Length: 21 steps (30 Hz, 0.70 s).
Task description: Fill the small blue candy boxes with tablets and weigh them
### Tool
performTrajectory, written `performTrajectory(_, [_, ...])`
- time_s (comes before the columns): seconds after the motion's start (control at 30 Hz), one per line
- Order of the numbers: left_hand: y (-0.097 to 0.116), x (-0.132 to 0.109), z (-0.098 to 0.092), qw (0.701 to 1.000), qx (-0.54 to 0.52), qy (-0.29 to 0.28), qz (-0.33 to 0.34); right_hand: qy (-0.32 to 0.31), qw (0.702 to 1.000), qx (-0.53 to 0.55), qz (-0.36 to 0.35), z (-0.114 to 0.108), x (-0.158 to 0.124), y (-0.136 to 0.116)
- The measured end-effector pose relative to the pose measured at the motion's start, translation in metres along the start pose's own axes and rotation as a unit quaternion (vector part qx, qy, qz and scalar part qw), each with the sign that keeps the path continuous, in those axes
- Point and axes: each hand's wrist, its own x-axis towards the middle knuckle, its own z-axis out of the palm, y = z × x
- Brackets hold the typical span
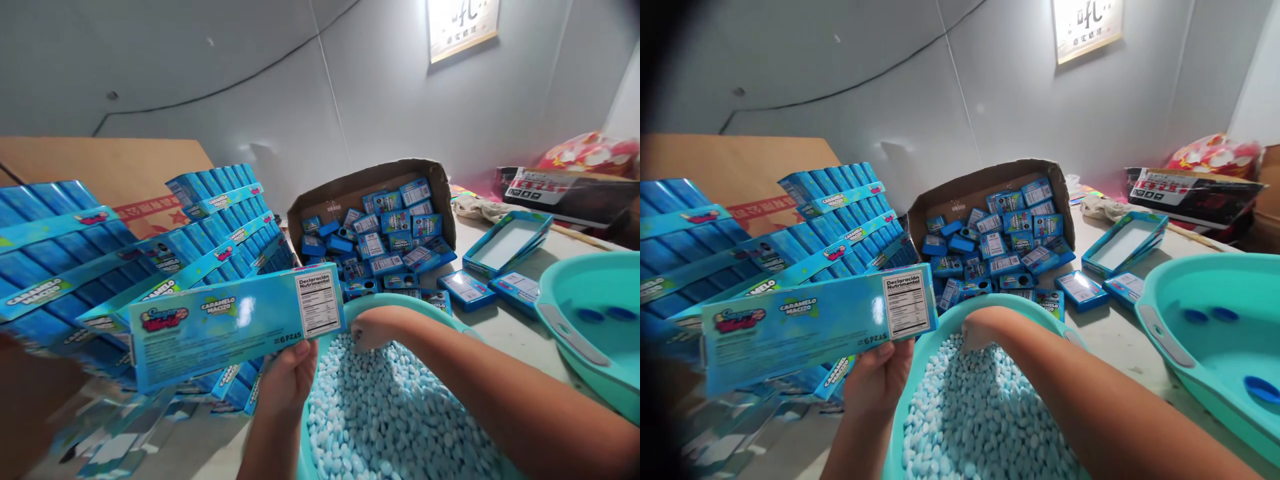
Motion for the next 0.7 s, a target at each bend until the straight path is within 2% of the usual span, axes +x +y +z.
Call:
performTrajectory(0.17, [0.0002, -0.0002, 0.0002, 0.999, 0.003, 0.045, -0.024, -0.011, 1.0, 0.0, 0.003, 0.0011, 0.0019, 0.0003])
performTrajectory(0.5, [-0.0005, 0.0013, 0.0004, 0.999, 0.007, 0.031, -0.019, -0.001, 1.0, -0.01, 0.008, 0.007, 0.0089, 0.002])
performTrajectory(0.7, [-0.0002, -0.0006, -0.0003, 0.999, 0.001, 0.035, -0.032, -0.022, 1.0, -0.003, 0.002, 0.0091, 0.0098, -0.0008])
